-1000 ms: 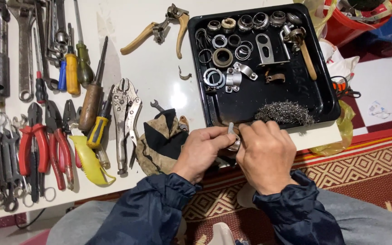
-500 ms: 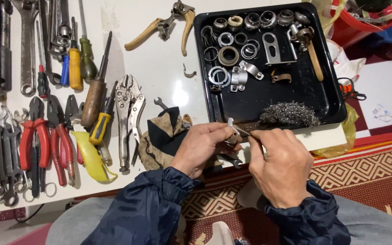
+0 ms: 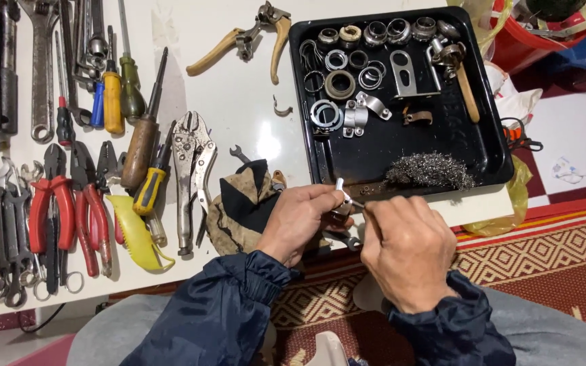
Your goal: Using a small needle file to smooth or shape the edges of a metal component on a workbench.
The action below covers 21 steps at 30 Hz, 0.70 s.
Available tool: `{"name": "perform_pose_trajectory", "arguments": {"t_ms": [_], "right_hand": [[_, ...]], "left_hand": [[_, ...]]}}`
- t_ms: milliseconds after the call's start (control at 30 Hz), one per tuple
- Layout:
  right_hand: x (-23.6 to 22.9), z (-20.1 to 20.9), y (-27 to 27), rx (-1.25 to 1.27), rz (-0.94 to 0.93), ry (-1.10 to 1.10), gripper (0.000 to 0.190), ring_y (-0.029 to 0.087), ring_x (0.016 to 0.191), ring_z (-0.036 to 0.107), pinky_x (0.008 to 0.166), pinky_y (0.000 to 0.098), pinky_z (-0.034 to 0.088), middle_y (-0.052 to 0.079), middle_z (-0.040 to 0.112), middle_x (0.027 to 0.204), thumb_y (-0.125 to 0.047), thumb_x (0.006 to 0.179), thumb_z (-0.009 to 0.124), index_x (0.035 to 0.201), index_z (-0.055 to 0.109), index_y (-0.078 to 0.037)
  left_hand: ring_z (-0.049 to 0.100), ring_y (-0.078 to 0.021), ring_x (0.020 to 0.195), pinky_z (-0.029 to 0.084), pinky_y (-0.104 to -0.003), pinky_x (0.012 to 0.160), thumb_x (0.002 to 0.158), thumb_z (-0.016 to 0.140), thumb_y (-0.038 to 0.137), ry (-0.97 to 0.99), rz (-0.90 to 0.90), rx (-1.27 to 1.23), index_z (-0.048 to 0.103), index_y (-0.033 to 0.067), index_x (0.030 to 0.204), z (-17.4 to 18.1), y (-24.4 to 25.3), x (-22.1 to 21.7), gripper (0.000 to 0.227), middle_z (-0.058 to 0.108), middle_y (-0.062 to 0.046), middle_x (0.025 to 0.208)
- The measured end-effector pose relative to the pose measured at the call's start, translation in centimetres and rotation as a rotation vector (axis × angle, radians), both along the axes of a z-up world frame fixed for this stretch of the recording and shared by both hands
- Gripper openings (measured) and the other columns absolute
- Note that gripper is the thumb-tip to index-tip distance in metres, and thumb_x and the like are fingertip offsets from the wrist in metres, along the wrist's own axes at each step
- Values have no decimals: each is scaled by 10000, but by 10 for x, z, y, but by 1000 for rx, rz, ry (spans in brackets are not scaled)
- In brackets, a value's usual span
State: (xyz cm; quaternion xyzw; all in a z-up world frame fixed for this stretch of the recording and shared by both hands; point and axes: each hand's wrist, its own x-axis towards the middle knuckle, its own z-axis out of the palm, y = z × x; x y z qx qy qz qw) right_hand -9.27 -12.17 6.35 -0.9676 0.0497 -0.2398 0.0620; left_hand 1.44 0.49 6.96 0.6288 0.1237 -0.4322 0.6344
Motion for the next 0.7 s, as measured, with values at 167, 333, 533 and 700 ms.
{"name": "perform_pose_trajectory", "arguments": {"t_ms": [167, 333, 533, 700], "right_hand": [[5, -2, 1, -48, -35, -26, 41, 247, 670, 541, 553, 389, 406, 23, 635, 746, -108, 865, 746, 843, 712, -114], [-1, 2, 3, 73, 7, -5, 22, 227, 676, 587, 585, 356, 453, 34, 691, 784, -83, 856, 752, 874, 742, -77], [3, -11, 0, 164, -49, -5, 25, 248, 706, 643, 603, 372, 494, 71, 711, 825, -78, 889, 743, 911, 733, -77], [-4, 2, 1, 157, -42, 5, 44, 215, 730, 659, 647, 328, 509, 50, 720, 837, -63, 898, 730, 938, 739, -77]], "left_hand": [[677, -250, 670, 580, -309, 631, 938, 596, -2, 59, 80, -158, 750, -97, 1025, -6, 0, -3, 201, 739, -196, 885], [650, -232, 621, 547, -303, 577, 912, 607, -12, 47, 84, -159, 751, -94, 974, -11, -1, -4, 177, 728, -174, 815], [659, -246, 671, 555, -309, 637, 948, 601, 7, 76, 81, -213, 731, -98, 984, -13, -1, -5, 170, 705, -183, 855], [657, -205, 702, 539, -311, 624, 956, 614, 58, 64, 12, -168, 762, -50, 1071, -12, -3, -6, 216, 738, -139, 878]]}}
